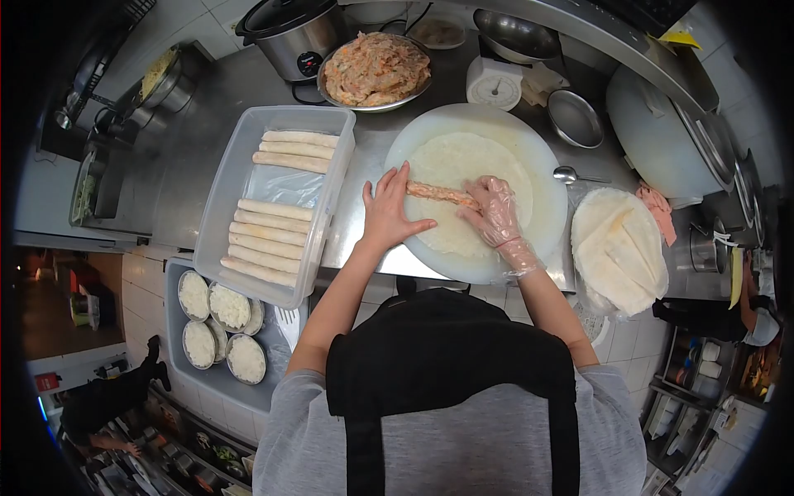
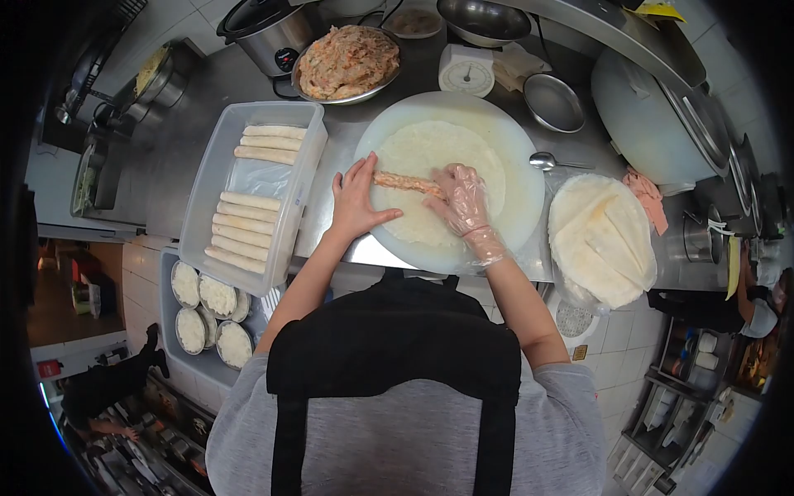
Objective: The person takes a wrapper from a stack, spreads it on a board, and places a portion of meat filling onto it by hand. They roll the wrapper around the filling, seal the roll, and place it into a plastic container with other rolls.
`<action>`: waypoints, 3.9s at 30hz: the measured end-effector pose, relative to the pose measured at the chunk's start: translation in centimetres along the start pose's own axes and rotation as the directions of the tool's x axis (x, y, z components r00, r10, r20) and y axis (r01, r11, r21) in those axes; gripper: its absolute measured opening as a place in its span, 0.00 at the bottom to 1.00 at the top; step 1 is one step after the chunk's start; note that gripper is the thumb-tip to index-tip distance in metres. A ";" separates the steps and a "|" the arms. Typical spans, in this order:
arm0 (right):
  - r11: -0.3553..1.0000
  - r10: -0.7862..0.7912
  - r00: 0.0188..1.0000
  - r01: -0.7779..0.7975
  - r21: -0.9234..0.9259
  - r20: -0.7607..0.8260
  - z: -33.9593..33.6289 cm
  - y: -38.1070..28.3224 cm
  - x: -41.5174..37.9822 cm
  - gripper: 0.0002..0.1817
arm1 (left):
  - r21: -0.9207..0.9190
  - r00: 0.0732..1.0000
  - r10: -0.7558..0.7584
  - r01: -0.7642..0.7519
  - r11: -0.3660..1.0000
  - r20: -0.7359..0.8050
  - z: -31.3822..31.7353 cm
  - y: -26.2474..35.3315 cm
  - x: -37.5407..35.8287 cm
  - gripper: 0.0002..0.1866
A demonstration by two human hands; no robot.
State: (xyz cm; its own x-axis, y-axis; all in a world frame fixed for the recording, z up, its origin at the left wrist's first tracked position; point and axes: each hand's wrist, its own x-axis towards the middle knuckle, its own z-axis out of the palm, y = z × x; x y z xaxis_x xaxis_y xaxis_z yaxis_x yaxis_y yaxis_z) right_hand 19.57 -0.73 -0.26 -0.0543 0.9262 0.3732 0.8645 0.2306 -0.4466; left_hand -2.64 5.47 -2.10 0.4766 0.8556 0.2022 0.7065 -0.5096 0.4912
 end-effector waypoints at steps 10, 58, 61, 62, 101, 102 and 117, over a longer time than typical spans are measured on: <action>0.998 -0.001 1.000 0.001 0.057 -0.004 -0.8 1.1 -0.2 0.23 | 0.012 0.999 -0.008 0.008 1.000 -0.048 0.3 -0.5 -0.2 0.64; 0.999 0.039 0.996 -0.037 0.025 -0.075 -0.1 2.0 -0.1 0.16 | 0.001 0.999 0.035 -0.035 0.999 -0.027 0.3 -0.3 0.2 0.64; 0.991 0.033 0.999 -0.036 0.128 0.030 -0.3 3.1 -0.3 0.17 | 0.000 0.999 0.038 -0.038 0.999 -0.028 0.4 -0.5 0.2 0.64; 0.981 0.039 0.997 -0.050 0.186 0.063 -0.6 3.3 -0.5 0.18 | 0.003 0.999 0.038 -0.038 0.999 -0.030 0.4 -0.6 0.2 0.64; 0.988 0.047 0.995 -0.059 0.143 0.084 -3.2 6.7 -3.2 0.22 | 0.035 1.000 0.025 -0.024 0.999 -0.015 0.4 -0.5 0.1 0.63; 0.988 0.049 0.996 -0.060 0.142 0.081 -3.5 6.4 -3.1 0.22 | 0.025 1.000 0.022 -0.021 0.999 -0.008 0.5 -0.5 0.1 0.64; 0.997 0.024 0.988 -0.013 0.073 -0.150 -3.7 6.9 -3.6 0.22 | 0.016 1.000 0.020 -0.020 1.000 0.000 0.5 -0.6 0.1 0.64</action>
State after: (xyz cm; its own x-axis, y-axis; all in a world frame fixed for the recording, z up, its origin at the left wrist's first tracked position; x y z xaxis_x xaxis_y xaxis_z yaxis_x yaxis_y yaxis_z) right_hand 27.54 -3.62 -1.69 0.0421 0.8760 0.4805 0.8264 0.2398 -0.5094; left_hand -2.73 5.87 -2.82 0.4902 0.8454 0.2122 0.7054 -0.5277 0.4731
